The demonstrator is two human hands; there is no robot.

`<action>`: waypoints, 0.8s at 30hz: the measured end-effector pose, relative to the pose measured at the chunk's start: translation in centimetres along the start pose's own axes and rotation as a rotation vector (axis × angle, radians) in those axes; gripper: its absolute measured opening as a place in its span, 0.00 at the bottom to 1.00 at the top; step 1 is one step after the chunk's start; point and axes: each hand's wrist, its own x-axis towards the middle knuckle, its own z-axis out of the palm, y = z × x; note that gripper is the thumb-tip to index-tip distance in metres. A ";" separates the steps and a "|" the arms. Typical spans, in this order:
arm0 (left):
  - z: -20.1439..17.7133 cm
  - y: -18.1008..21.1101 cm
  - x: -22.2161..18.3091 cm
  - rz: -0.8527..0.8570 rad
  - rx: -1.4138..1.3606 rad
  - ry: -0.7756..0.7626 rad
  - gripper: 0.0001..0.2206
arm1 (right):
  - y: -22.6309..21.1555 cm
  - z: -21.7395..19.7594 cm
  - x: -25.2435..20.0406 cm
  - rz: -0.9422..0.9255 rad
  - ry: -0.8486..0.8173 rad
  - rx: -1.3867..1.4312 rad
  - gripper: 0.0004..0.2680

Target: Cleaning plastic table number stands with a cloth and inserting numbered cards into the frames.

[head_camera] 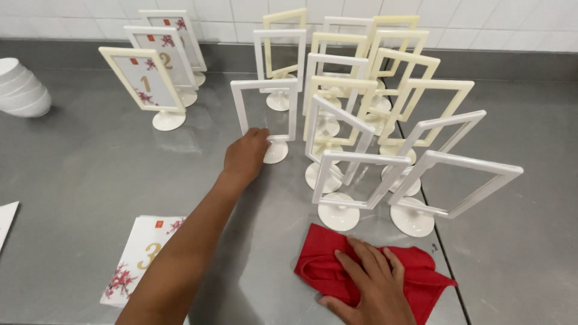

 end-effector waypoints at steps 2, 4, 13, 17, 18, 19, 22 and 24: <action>-0.9 0.6 -3.1 0.024 0.009 0.022 0.04 | -1.0 -1.0 0.0 0.014 0.007 0.056 0.29; -2.2 1.6 -6.1 0.000 -0.062 -0.016 0.06 | -2.0 -2.1 0.2 -0.004 0.018 0.112 0.21; -4.8 4.7 -17.4 0.051 -0.020 0.016 0.05 | -2.4 -2.4 -0.2 -0.177 0.029 0.057 0.15; -3.2 5.7 -20.4 0.098 0.056 0.208 0.04 | -2.7 -2.6 0.2 -0.149 -0.130 0.006 0.22; -3.1 6.2 -21.1 0.142 0.127 0.344 0.06 | -3.0 -2.9 0.2 -0.165 -0.152 0.006 0.25; -3.1 6.6 -21.4 0.192 0.200 0.486 0.10 | -3.1 -3.2 0.6 -0.182 -0.167 0.004 0.29; -4.7 7.9 -22.6 0.230 0.206 0.526 0.11 | -3.3 -3.2 1.0 -0.174 -0.211 0.042 0.30; -6.7 8.7 -24.1 0.222 0.103 0.496 0.09 | -2.7 -2.5 1.0 -0.166 -0.206 -0.016 0.23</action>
